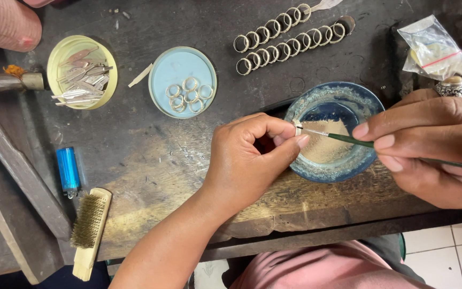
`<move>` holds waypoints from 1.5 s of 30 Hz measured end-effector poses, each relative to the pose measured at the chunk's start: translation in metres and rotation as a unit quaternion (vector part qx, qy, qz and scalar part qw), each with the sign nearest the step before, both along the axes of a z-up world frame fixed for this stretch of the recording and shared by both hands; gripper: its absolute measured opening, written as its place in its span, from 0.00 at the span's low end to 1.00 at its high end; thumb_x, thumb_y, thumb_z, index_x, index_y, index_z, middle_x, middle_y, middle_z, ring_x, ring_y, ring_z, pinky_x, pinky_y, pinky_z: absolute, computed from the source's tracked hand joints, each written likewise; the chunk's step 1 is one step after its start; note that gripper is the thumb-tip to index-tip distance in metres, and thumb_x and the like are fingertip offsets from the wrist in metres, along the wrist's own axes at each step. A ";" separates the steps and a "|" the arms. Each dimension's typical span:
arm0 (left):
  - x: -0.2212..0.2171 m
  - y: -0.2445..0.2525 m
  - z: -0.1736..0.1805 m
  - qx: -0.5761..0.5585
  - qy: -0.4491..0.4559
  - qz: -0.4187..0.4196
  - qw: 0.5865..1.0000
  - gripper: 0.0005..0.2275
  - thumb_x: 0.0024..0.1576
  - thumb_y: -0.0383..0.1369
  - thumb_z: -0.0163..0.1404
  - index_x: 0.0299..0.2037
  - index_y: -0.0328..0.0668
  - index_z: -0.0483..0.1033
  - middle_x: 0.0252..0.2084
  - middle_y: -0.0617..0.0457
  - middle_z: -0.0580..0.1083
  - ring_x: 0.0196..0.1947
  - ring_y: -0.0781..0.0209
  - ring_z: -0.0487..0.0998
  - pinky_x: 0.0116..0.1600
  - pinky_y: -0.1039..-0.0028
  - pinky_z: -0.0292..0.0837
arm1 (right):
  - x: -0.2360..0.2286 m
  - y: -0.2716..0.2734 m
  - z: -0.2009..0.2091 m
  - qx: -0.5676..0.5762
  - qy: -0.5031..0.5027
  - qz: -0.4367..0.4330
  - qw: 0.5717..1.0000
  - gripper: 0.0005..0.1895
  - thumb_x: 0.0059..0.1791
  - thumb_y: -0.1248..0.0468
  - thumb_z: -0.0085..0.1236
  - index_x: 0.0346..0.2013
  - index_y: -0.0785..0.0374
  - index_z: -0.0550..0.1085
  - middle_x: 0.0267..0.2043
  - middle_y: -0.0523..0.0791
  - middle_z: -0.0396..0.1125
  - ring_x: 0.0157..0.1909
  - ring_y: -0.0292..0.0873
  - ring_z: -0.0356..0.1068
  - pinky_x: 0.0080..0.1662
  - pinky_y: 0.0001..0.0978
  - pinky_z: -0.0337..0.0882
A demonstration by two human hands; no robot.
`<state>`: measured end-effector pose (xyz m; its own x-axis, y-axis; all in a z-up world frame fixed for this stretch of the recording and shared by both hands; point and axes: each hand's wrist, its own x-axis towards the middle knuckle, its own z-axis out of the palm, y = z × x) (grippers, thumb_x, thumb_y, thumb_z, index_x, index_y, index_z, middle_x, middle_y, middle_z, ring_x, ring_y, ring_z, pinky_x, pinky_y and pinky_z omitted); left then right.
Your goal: Applying soldering paste and small solder pieces to metal rings using a fine brush at a jewelry workbench
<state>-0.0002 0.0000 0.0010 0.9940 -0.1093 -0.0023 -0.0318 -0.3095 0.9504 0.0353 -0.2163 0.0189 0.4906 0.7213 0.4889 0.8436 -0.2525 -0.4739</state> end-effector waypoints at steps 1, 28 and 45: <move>0.000 0.000 0.000 0.001 0.000 0.000 1.000 0.06 0.45 0.30 0.53 0.19 0.46 0.69 0.18 0.63 0.67 0.21 0.76 0.65 0.29 0.83 0.62 | 0.000 0.000 -0.001 0.010 0.001 0.002 1.000 0.05 0.40 0.68 0.45 0.30 0.62 0.65 0.33 0.46 0.68 0.28 0.39 0.70 0.26 0.24 0.64; 0.000 0.000 0.000 0.008 0.000 0.002 1.000 0.07 0.45 0.29 0.53 0.18 0.47 0.68 0.18 0.64 0.67 0.21 0.76 0.65 0.30 0.84 0.62 | -0.001 0.000 0.003 -0.014 -0.003 -0.002 1.000 0.05 0.39 0.68 0.45 0.30 0.61 0.65 0.32 0.43 0.68 0.29 0.39 0.71 0.25 0.25 0.63; -0.002 0.002 -0.002 0.026 -0.064 -0.010 0.998 0.01 0.47 0.27 0.51 0.27 0.43 0.73 0.26 0.59 0.73 0.24 0.71 0.71 0.29 0.82 0.64 | 0.013 0.006 0.008 -0.024 0.284 -0.194 0.939 0.05 0.44 0.72 0.46 0.27 0.72 0.70 0.26 0.49 0.66 0.28 0.39 0.67 0.34 0.25 0.65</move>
<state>-0.0022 0.0022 -0.0013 0.9842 -0.1316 0.1188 -0.1588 -0.3561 0.9209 0.0485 -0.2106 0.0271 0.8923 0.4496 0.0410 0.2990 -0.5203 -0.7999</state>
